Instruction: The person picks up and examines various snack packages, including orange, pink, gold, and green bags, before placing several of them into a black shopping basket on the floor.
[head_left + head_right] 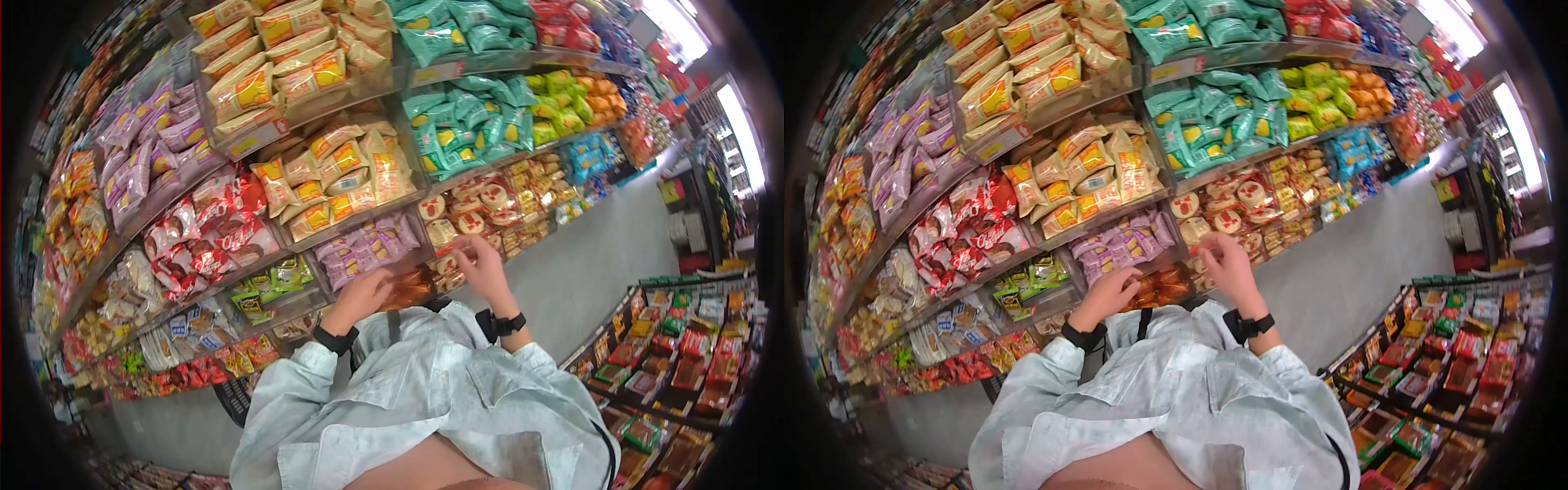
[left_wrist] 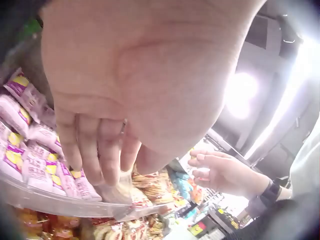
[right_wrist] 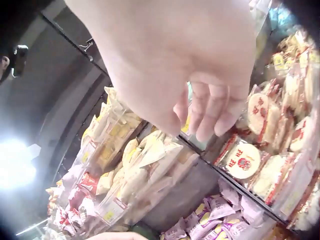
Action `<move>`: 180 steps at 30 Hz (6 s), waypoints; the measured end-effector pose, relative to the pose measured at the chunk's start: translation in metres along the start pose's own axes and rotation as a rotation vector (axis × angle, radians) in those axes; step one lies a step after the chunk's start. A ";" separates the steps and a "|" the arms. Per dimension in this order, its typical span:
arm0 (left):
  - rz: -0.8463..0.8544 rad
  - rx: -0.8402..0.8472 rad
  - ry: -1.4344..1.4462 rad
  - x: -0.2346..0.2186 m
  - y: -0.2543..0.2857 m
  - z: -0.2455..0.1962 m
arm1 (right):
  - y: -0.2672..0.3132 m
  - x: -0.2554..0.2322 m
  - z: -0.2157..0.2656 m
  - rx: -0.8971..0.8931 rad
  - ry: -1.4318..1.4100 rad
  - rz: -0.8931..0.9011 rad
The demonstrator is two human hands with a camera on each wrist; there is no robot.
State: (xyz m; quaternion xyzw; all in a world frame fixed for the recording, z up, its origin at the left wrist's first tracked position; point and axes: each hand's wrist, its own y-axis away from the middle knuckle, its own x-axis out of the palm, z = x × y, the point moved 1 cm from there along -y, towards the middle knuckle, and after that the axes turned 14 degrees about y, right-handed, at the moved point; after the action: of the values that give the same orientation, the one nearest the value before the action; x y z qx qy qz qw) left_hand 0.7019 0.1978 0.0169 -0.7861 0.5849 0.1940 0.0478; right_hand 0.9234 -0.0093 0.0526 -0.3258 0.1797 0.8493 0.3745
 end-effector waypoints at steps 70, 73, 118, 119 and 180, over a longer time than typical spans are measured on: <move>-1.586 -0.701 0.291 0.078 0.585 0.015 | 0.400 0.423 0.351 -0.977 0.113 1.648; -1.799 -0.826 0.136 0.051 0.628 0.059 | 0.383 0.441 0.368 -0.958 0.096 1.515; -0.268 -0.196 0.093 0.131 0.509 0.076 | 0.520 0.140 0.028 -0.113 -0.015 0.604; -0.145 -0.184 0.113 0.154 0.483 0.062 | 0.517 0.129 0.009 -0.085 -0.015 0.571; -0.472 0.048 0.081 0.089 -0.192 -0.198 | -0.177 -0.127 -0.022 -0.476 -0.261 0.043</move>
State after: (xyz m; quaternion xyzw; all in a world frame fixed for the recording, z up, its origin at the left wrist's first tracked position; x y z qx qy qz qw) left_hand 0.9528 0.1176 0.1372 -0.9069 0.3907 0.1318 0.0867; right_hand 1.1304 0.0285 0.1136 -0.2885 -0.0677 0.9103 0.2891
